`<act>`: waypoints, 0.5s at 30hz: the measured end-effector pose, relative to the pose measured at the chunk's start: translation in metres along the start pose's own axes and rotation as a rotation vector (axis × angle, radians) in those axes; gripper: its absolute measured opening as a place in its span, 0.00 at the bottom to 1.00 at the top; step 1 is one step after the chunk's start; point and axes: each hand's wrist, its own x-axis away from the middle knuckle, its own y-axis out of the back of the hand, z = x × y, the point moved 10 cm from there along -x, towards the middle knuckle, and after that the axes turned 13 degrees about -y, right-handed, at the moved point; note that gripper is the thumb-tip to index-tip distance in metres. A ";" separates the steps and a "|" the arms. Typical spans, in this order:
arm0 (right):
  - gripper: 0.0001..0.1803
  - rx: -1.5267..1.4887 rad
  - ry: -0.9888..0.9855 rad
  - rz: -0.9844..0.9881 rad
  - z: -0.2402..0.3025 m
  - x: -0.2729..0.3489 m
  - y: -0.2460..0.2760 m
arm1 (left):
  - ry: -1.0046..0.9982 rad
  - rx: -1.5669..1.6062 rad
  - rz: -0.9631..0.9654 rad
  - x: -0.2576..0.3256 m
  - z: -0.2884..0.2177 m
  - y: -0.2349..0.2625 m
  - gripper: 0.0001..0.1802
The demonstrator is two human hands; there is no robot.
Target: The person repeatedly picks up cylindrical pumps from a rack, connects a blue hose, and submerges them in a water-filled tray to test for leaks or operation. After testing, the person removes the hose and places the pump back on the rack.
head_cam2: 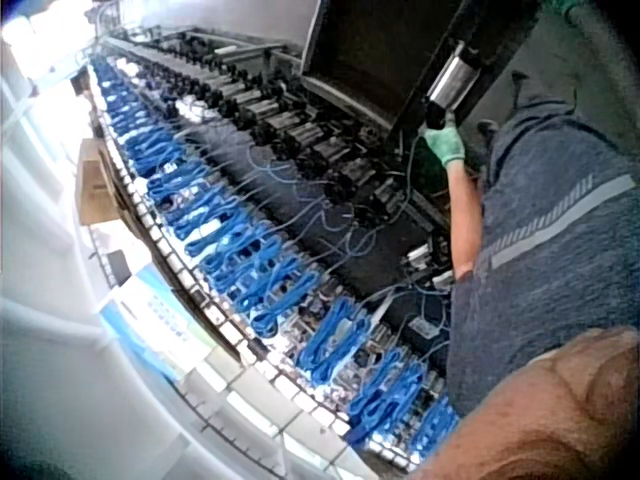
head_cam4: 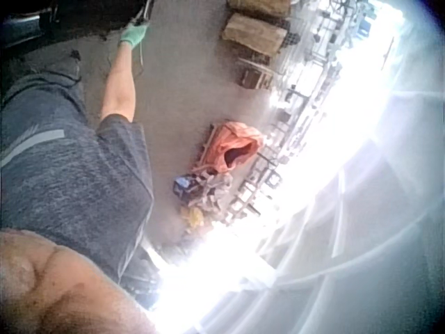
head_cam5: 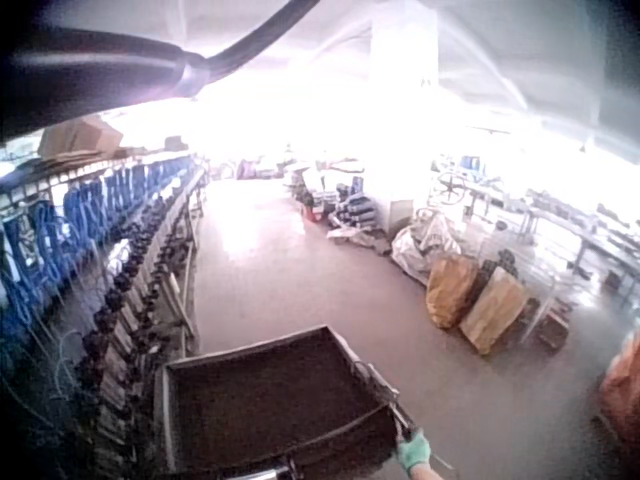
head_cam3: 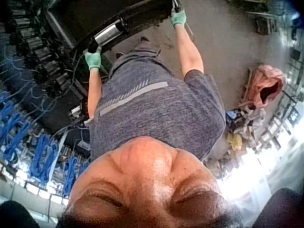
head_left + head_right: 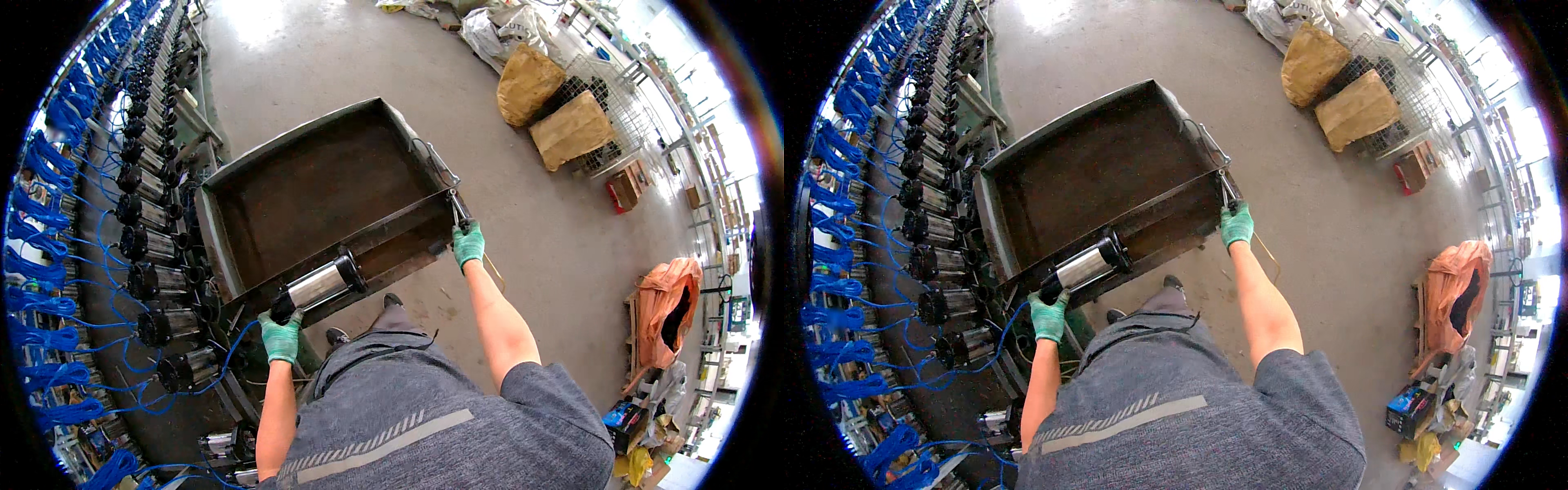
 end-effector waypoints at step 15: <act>0.11 -0.309 -0.128 1.001 0.139 0.163 -0.030 | -0.003 -0.073 0.017 0.000 0.002 0.002 0.38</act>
